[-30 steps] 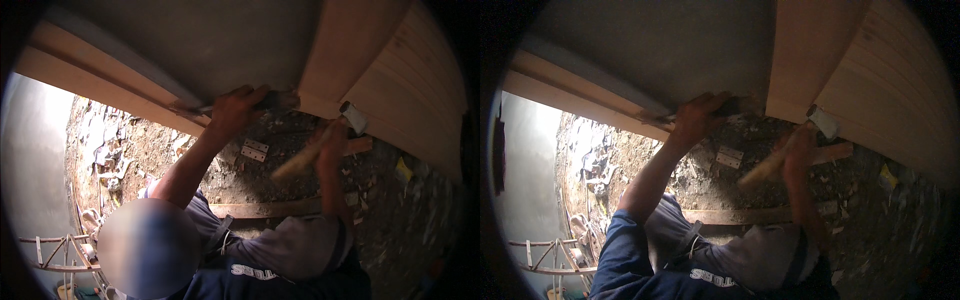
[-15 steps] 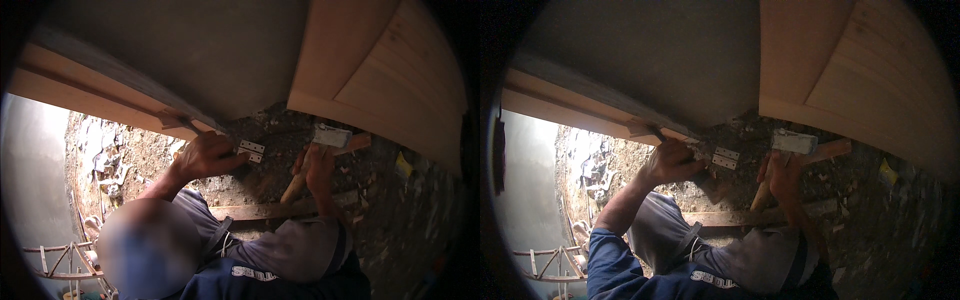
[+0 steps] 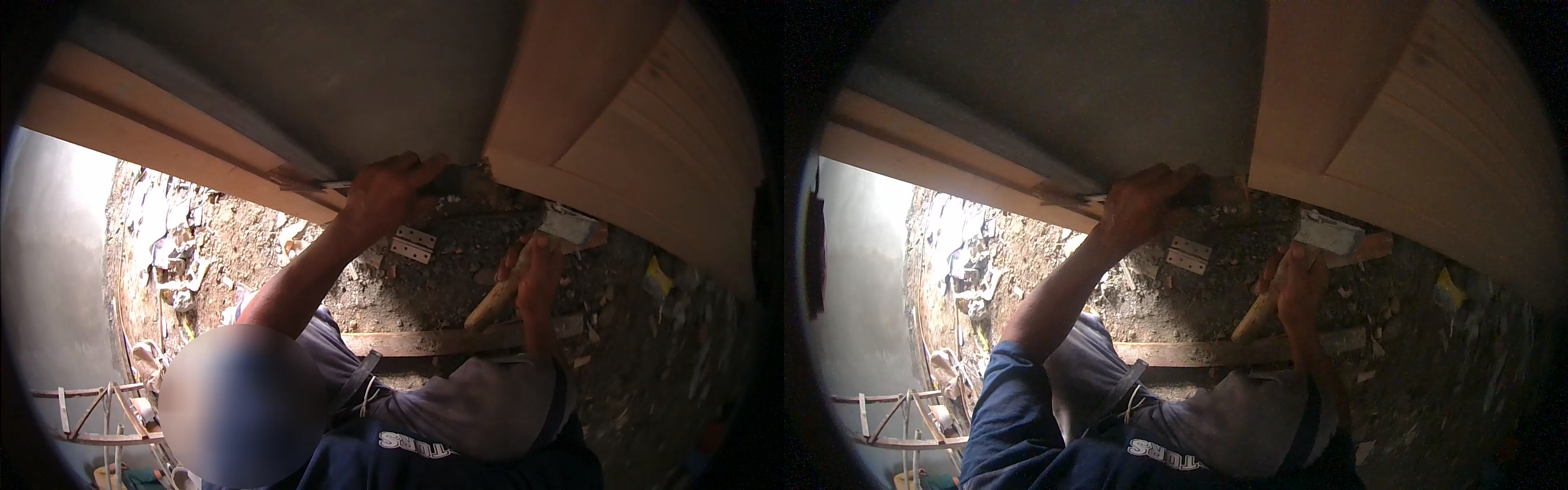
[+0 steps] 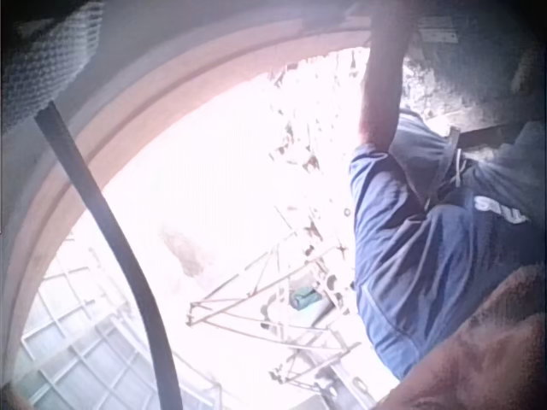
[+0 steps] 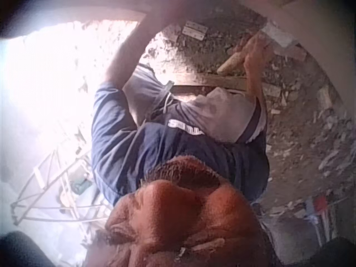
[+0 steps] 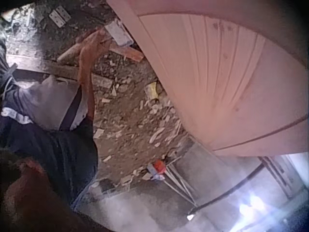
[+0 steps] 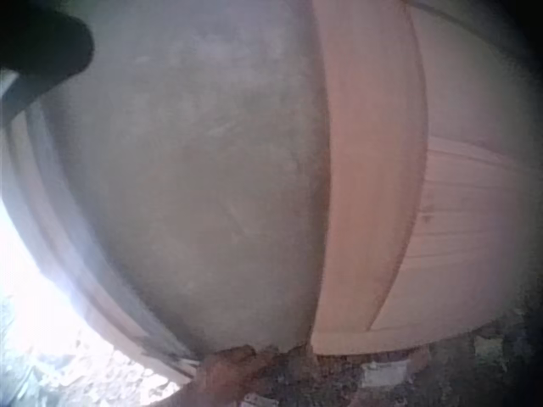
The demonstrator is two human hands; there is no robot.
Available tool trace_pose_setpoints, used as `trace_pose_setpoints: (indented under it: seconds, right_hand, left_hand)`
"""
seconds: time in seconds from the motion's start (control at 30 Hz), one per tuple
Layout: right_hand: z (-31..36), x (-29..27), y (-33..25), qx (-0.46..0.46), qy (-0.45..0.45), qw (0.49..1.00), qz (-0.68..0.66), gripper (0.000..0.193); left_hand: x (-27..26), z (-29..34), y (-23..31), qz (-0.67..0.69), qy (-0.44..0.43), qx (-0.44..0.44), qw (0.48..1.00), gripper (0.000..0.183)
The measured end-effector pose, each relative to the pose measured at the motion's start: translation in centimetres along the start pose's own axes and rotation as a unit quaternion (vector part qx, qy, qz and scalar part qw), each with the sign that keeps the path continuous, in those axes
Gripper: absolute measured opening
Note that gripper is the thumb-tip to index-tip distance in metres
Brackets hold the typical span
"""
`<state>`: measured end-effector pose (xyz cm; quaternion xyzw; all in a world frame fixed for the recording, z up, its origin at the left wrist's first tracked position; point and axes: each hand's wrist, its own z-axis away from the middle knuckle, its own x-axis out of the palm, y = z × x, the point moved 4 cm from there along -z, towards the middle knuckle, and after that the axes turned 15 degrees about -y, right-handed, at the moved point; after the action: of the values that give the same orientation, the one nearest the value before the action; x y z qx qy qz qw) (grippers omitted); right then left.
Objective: The person is installing a wooden door frame by chiseling and hammering a metal hinge into place. They use a chisel and hammer to secure the hinge and adjust the wood as needed.
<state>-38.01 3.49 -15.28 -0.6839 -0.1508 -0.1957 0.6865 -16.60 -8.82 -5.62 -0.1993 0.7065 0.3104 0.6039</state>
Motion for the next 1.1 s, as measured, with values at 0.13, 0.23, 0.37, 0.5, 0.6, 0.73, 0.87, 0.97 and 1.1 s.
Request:
trace_pose_setpoints:
  seconds: [0.13,0.23,0.37,0.5,0.6,0.73,0.87,0.97,1.1]
  right_hand:
    - [-0.4,0.9,0.2,-0.007,-0.027,0.998,0.049,0.044]
    - [-1.4,-1.7,1.8,0.008,0.070,0.995,0.076,0.043]
    - [-3.3,0.5,-0.3,-0.008,0.116,0.991,-0.060,0.040]
    - [-6.6,0.7,2.0,0.068,-0.012,0.982,0.178,0.040]
    - [-6.4,-0.6,1.9,0.091,-0.009,0.984,0.152,0.043]
    - [-7.0,-9.8,4.0,0.029,0.199,0.961,-0.190,0.039]
    - [-6.8,-0.2,4.7,0.069,0.028,0.963,0.260,0.035]
    - [-7.0,0.2,0.9,0.139,-0.077,0.922,0.354,0.037]
    - [-6.5,0.1,0.9,0.095,0.062,0.976,0.184,0.034]
  left_hand:
    - [0.4,0.2,-0.9,-0.005,0.011,-0.019,1.000,0.064]
    - [0.0,-1.0,-0.6,-0.028,0.014,-0.048,0.998,0.062]
    - [0.0,-1.1,-1.1,-0.003,-0.011,-0.079,0.997,0.068]
    - [0.4,-1.1,-1.4,-0.018,-0.020,-0.093,0.995,0.067]
    - [0.3,-0.6,-1.9,-0.020,-0.027,-0.112,0.993,0.067]
    - [0.2,-1.7,-0.9,-0.002,0.007,-0.085,0.996,0.064]
    - [1.3,-1.0,-1.7,-0.028,0.010,-0.077,0.997,0.062]
    - [0.7,0.0,-2.7,-0.042,0.005,-0.096,0.994,0.062]
    - [0.4,-1.1,-1.7,-0.018,0.015,-0.073,0.997,0.057]
